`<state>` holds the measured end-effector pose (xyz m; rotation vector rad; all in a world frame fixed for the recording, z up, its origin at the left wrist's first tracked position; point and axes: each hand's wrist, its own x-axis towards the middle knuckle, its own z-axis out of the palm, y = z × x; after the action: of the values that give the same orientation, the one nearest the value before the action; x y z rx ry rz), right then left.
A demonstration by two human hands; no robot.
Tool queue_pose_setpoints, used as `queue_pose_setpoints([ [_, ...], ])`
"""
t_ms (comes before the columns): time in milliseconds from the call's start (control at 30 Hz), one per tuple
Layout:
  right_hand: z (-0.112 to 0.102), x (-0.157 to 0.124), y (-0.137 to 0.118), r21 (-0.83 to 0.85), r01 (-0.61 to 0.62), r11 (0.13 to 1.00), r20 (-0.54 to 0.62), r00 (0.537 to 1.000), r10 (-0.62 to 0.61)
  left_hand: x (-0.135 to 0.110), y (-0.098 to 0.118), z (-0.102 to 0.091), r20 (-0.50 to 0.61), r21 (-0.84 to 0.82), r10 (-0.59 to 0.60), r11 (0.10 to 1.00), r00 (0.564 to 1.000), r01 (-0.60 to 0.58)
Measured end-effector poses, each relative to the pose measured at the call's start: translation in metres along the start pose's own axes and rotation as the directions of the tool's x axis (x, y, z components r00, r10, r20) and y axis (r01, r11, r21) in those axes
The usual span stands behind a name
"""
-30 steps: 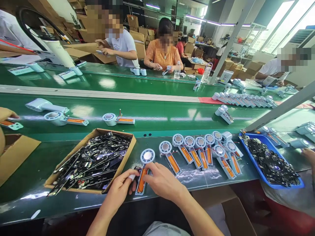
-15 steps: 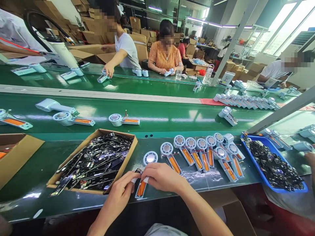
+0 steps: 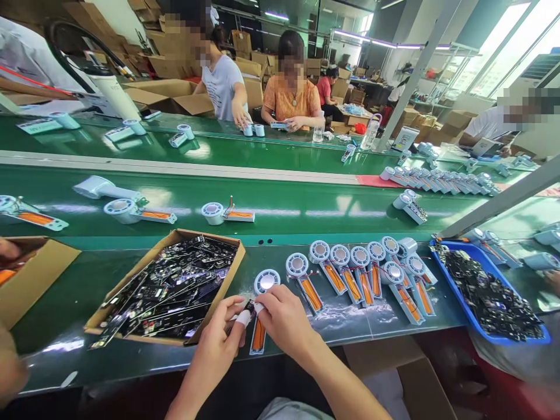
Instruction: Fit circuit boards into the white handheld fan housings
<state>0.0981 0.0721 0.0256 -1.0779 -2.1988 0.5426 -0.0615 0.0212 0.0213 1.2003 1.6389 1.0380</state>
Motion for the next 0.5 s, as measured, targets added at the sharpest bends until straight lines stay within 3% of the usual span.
queue_pose_setpoints([
  [133, -0.002, 0.001, -0.001, -0.127, 0.045, 0.991, 0.018, 0.999, -0.043, 0.001, -0.004, -0.001, 0.024, 0.001, 0.022, 1.000, 0.999, -0.022],
  [300, -0.006, 0.004, -0.008, -0.258, 0.095, 0.961, 0.045, 0.995, -0.086, -0.002, -0.004, -0.001, -0.003, 0.086, 0.140, 0.986, 0.990, -0.140],
  [433, -0.004, 0.004, -0.013, -0.393, 0.137, 0.909, 0.061, 0.991, -0.123, -0.006, -0.005, 0.002, -0.070, 0.214, 0.334, 0.926, 0.940, -0.313],
  [500, -0.002, 0.004, -0.013, -0.380, 0.144, 0.914, 0.070, 0.989, -0.127, -0.006, -0.006, 0.002, -0.088, 0.247, 0.385, 0.902, 0.919, -0.354],
])
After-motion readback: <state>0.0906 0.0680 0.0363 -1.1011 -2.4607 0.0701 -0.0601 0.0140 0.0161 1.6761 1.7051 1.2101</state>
